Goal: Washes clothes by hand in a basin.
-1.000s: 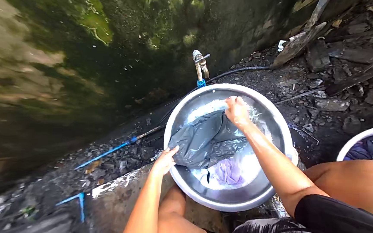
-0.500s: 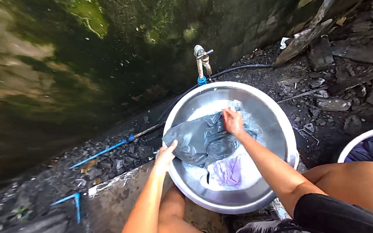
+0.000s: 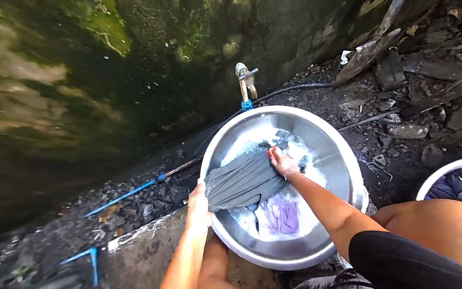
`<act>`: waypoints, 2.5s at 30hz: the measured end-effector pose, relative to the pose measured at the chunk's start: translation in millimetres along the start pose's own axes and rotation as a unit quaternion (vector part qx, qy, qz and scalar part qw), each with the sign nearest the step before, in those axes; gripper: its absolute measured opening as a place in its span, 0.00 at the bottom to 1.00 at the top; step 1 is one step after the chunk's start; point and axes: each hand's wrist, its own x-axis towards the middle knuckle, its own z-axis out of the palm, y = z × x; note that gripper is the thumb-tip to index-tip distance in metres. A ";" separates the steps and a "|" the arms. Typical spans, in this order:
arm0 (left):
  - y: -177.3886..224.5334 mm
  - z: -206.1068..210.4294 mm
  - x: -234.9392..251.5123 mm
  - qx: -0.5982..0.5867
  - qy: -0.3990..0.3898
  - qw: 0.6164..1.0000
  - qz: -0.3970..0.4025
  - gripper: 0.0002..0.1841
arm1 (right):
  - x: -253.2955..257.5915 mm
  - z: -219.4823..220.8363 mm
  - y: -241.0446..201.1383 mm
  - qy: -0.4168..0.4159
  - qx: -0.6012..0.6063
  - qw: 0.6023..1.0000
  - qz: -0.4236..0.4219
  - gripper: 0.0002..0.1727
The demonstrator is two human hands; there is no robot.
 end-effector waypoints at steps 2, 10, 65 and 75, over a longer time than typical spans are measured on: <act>-7.0 1.7 1.4 -0.009 0.024 1.000 -0.012 0.26 | 1.2 -14.8 -5.9 0.009 0.043 0.997 0.058 0.31; -48.8 25.1 20.3 0.069 0.030 0.997 -0.033 0.29 | -93.5 63.3 -144.6 -0.087 0.206 0.952 -0.207 0.32; -61.8 27.4 31.6 0.105 -0.012 0.993 -0.048 0.29 | -114.9 51.9 -136.9 -0.066 0.254 0.942 -0.208 0.33; 37.8 -18.9 -40.9 -0.100 -0.135 0.983 0.081 0.29 | -12.8 -11.5 -11.9 -0.063 0.047 0.997 0.010 0.33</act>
